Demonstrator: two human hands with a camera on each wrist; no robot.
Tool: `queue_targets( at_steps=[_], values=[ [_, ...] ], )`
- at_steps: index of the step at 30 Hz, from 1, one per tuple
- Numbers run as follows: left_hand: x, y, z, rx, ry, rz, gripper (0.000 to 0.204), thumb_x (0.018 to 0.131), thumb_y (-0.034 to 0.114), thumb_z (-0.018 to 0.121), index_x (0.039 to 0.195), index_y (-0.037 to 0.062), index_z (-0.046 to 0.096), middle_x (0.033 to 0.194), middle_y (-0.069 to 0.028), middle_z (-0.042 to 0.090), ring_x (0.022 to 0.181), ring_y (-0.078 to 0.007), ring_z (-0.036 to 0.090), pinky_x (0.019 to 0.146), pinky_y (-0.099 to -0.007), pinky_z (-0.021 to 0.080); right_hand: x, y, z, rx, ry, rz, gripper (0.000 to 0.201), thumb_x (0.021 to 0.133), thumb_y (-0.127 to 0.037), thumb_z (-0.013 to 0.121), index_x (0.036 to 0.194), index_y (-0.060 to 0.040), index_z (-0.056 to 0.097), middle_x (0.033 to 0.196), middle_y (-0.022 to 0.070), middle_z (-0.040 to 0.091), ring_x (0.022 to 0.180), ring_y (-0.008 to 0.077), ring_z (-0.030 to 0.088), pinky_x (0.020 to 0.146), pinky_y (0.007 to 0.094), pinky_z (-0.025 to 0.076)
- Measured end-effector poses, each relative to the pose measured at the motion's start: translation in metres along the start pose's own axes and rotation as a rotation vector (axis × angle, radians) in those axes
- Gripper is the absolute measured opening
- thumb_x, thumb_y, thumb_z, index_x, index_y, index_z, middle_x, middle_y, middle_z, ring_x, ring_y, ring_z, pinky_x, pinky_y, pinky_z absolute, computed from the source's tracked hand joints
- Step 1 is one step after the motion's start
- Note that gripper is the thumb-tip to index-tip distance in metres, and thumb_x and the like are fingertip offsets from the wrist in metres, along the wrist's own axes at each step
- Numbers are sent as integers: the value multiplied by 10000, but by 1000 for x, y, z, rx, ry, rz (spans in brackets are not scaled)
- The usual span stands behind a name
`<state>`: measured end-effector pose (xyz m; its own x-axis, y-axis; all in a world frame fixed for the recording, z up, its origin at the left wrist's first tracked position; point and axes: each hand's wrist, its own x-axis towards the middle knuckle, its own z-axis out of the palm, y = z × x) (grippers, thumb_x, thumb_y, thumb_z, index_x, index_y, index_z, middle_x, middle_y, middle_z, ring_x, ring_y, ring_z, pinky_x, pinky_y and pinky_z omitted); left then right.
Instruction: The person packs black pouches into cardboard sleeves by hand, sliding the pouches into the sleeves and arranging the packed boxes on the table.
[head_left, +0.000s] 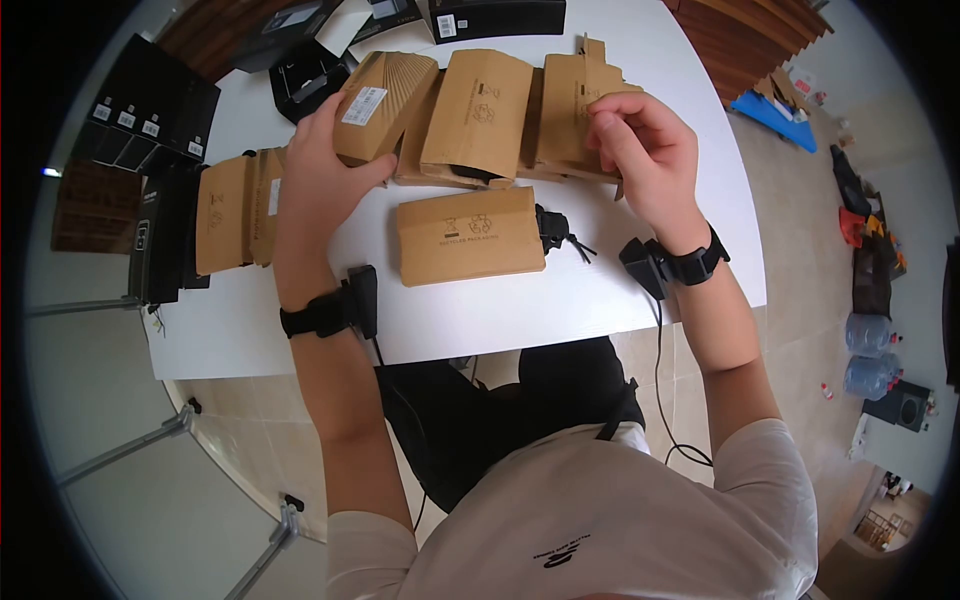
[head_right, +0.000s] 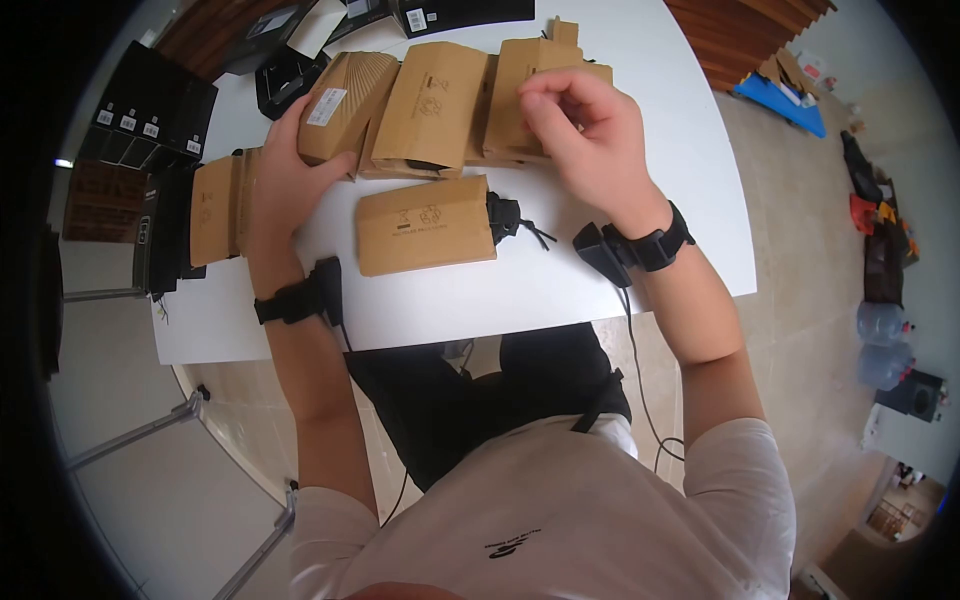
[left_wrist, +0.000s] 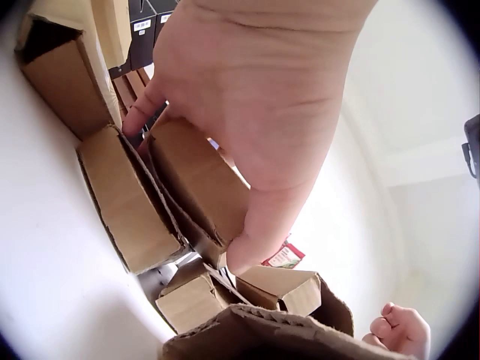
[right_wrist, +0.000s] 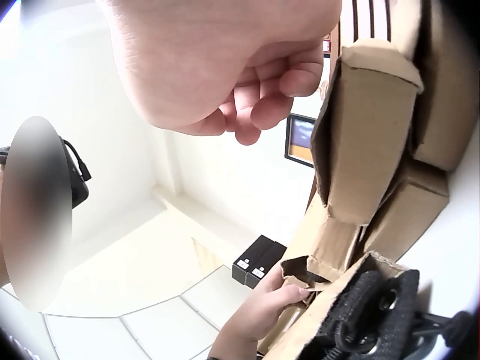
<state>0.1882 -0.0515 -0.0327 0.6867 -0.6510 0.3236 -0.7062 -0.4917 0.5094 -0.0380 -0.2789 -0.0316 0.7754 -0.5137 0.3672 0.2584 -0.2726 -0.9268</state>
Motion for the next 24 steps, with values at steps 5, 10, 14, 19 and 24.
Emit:
queue_targets(
  at_steps=[5, 10, 14, 19, 24],
  values=[
    [5, 0, -9, -395, -90, -199, 775, 703, 186, 798, 1383, 41, 455, 1245, -132, 567, 1156, -224, 544, 932, -351, 485, 2, 1, -2, 4, 19, -70, 123, 941, -107, 629, 1017, -16, 661, 823, -2, 656, 740, 53, 593, 667, 208, 485],
    [4, -8, -11, -762, 95, -98, 633, 789, 96, 717, 1346, 32, 425, 1259, -98, 566, 1041, -189, 577, 944, -309, 454, 3, -3, -3, -39, 39, -87, 126, 949, -88, 608, 1033, -7, 657, 818, 13, 653, 694, 51, 564, 626, 201, 461],
    [0, -21, -13, -986, -36, 33, 595, 791, 100, 661, 1326, 20, 413, 1188, -83, 586, 914, -145, 573, 858, -289, 452, 1, -3, -2, 29, 36, -16, 136, 945, -101, 623, 1041, -19, 674, 844, 0, 666, 759, 46, 608, 603, 178, 450],
    [-5, -4, -16, -1173, -224, 71, 580, 758, 53, 613, 1304, 7, 424, 1147, -98, 597, 809, -151, 573, 813, -294, 462, 0, -3, -1, 49, 6, -54, 141, 946, -95, 620, 1050, -13, 669, 824, -10, 648, 759, 44, 602, 565, 183, 425],
    [-8, 18, -7, -1197, -371, 197, 759, 659, 72, 702, 1339, 7, 372, 1233, -106, 540, 1079, -178, 542, 946, -292, 415, -1, 1, 5, 143, -12, -87, 191, 947, -88, 622, 1123, -14, 636, 857, -5, 657, 726, 40, 577, 592, 182, 444]
  ],
)
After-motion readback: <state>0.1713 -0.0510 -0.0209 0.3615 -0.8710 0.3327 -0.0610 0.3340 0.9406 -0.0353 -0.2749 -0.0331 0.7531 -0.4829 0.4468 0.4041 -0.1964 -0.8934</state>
